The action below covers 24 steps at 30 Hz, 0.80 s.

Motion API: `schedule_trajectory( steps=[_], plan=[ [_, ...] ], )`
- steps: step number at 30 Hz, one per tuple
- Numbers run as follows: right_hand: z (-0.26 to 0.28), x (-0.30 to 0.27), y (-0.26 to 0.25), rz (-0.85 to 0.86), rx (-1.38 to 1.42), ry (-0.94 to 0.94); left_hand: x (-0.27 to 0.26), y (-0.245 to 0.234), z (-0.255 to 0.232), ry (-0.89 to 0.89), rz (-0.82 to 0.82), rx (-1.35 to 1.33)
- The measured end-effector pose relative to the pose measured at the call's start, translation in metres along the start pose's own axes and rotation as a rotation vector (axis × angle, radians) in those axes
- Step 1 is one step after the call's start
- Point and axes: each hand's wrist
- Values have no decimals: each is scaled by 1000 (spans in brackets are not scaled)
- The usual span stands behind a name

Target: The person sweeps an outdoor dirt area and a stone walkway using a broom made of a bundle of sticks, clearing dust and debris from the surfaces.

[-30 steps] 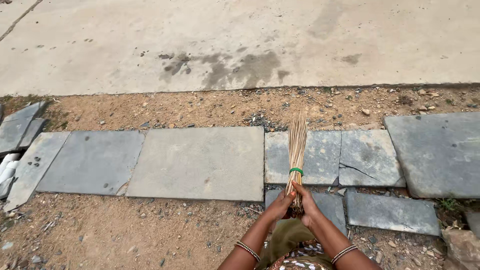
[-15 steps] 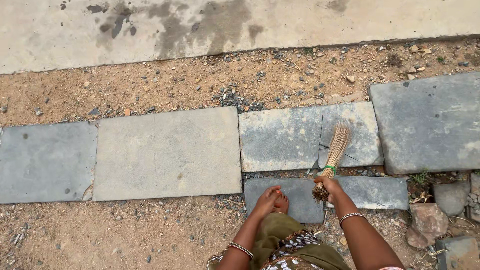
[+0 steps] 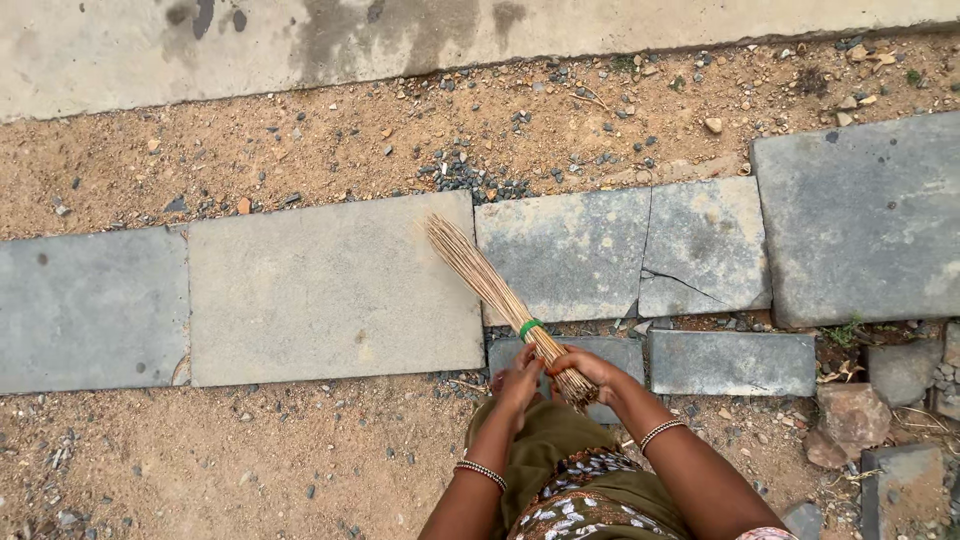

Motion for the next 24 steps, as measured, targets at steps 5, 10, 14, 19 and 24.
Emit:
schedule_trajectory(
  steps=[5,10,14,19,24],
  plan=[
    [-21,-59,-106,-355,478,28,20,20,-3,41,192,167],
    [-39,-110,-160,-613,574,-72,42,16,-13,137,257,216],
    [-45,-58,-123,-1010,209,-255,57,2,13,104,242,185],
    [-62,12,-36,-418,150,46,67,-44,43,-35,156,129],
    [-57,57,84,21,98,31,56,-106,40,-357,26,-140]
  ],
)
Point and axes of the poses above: each hand's wrist, its own x-axis towards the middle knuckle, its own y-axis out of the palm, z = x × y, and after that the axes turned 8 degrees about x, right-handed
